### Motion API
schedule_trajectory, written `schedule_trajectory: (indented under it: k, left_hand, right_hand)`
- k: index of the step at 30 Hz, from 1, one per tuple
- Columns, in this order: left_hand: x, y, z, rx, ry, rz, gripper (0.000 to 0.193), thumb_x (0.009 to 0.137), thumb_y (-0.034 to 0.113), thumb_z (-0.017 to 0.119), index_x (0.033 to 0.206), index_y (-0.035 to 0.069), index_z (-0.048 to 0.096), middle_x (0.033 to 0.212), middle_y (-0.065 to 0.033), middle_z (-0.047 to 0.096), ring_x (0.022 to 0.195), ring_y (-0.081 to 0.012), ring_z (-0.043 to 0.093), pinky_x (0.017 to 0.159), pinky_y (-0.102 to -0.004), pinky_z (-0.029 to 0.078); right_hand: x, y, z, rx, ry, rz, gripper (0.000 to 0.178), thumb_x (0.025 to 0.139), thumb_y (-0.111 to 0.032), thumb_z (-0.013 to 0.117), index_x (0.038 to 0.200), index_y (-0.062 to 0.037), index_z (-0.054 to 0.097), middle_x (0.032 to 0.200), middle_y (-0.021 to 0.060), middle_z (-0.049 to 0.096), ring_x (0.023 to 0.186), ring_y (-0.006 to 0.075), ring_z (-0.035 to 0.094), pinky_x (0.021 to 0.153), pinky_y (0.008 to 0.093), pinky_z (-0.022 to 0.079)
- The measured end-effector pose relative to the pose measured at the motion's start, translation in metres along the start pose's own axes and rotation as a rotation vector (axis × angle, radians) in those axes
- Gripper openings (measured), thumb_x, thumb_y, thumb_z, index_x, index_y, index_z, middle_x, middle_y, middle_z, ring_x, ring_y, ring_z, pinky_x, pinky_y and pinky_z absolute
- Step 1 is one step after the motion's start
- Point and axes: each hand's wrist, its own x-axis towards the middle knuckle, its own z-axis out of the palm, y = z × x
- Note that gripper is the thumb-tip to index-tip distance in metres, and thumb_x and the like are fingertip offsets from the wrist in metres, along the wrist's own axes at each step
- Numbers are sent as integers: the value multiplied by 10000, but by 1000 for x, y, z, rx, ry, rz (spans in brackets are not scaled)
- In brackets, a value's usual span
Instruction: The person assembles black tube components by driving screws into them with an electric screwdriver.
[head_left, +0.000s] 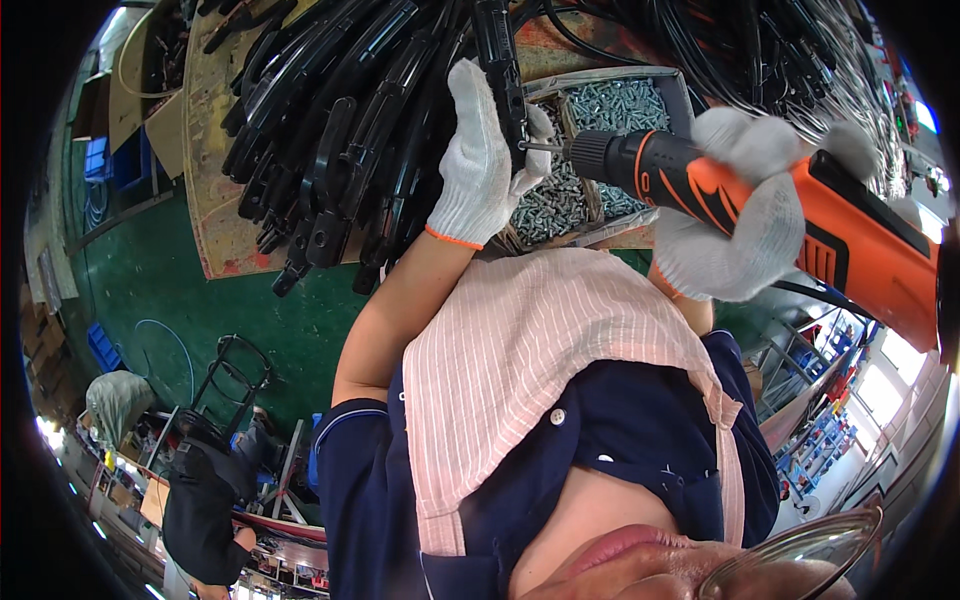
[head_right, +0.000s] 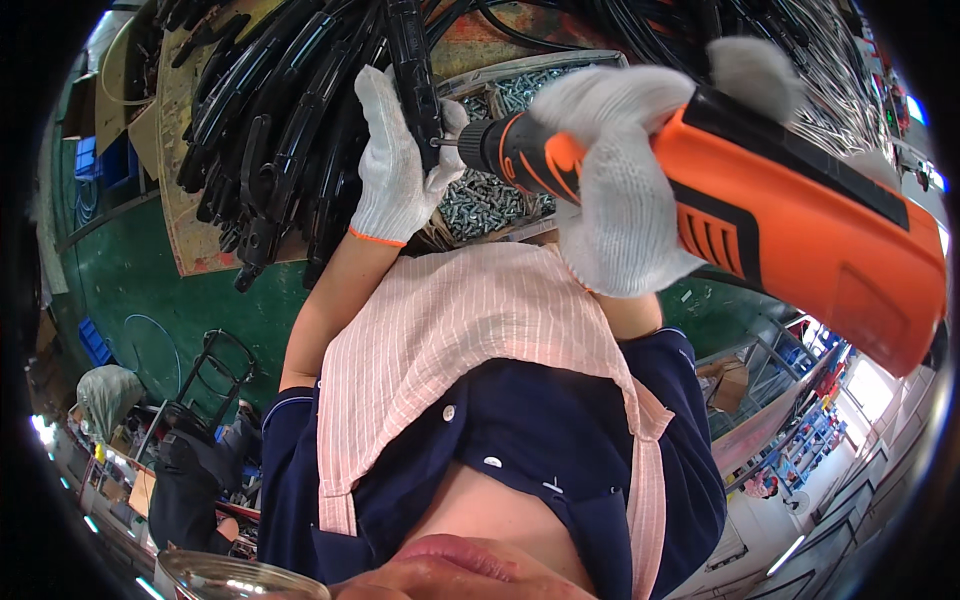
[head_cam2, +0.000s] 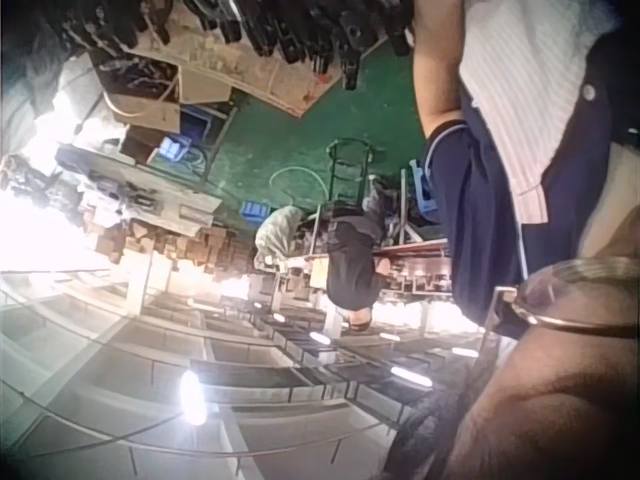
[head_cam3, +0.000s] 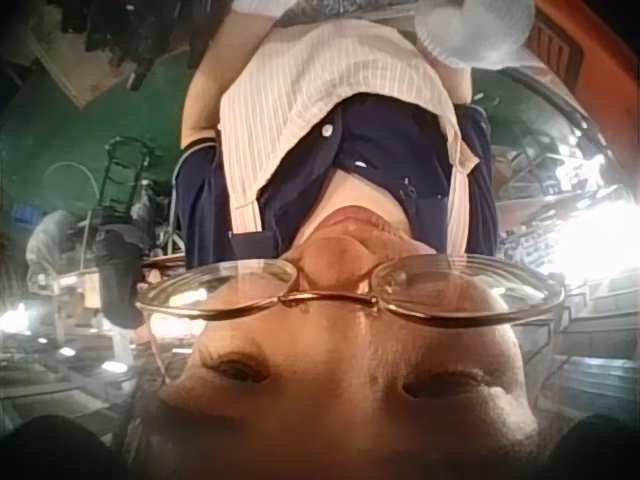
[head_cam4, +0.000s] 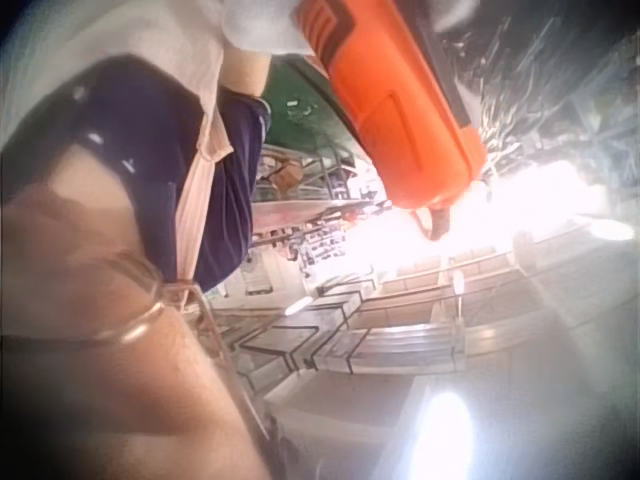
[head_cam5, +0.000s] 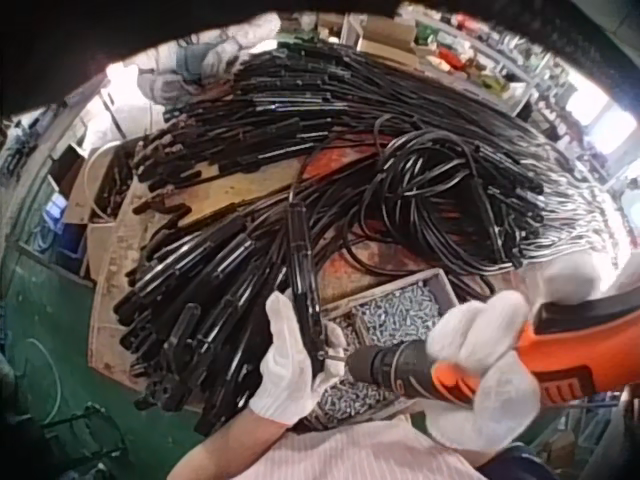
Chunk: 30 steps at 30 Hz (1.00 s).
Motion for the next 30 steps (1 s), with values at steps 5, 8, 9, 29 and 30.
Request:
schedule_trajectory:
  k: [5, 8, 9, 29, 30]
  left_hand:
    - [-1, 2, 5, 0, 28, -61, 702, 871, 788, 294, 1117, 164, 502, 758, -26, 564, 468, -104, 490, 377, -197, 368]
    - [-2, 4, 5, 57, 23, -28, 719, 860, 802, 289, 1112, 162, 501, 760, -17, 553, 474, -98, 470, 378, -198, 344]
    - [-2, 5, 4, 25, 26, -27, 723, 857, 805, 287, 1110, 163, 501, 761, -16, 550, 467, -97, 455, 374, -203, 330]
    - [-1, 0, -2, 71, -45, 89, 625, 887, 117, 701, 1386, 91, 325, 800, -25, 572, 547, -76, 524, 439, -219, 425]
    - [-3, -1, 0, 72, -37, 88, 625, 887, 117, 701, 1386, 91, 325, 800, -25, 572, 547, -76, 524, 439, -219, 425]
  right_hand:
    - [17, -20, 27, 1025, 437, 58, 431, 849, 47, 534, 1246, -97, 449, 865, 65, 555, 646, 164, 492, 654, 309, 451]
    - [25, -17, 28, 1172, 454, -3, 448, 840, 72, 537, 1237, -114, 449, 892, 48, 549, 611, 143, 479, 587, 293, 445]
    - [27, -15, 27, 1116, 398, -78, 442, 841, 80, 537, 1229, -112, 446, 923, 39, 548, 605, 138, 481, 567, 292, 440]
    - [7, 36, -2, 1014, 861, 172, 322, 839, 40, 583, 1150, -14, 524, 747, 98, 553, 651, 175, 500, 660, 349, 465]
    - [5, 40, 4, 940, 901, 221, 361, 825, 62, 595, 1169, -13, 512, 738, 108, 570, 640, 181, 527, 645, 351, 481]
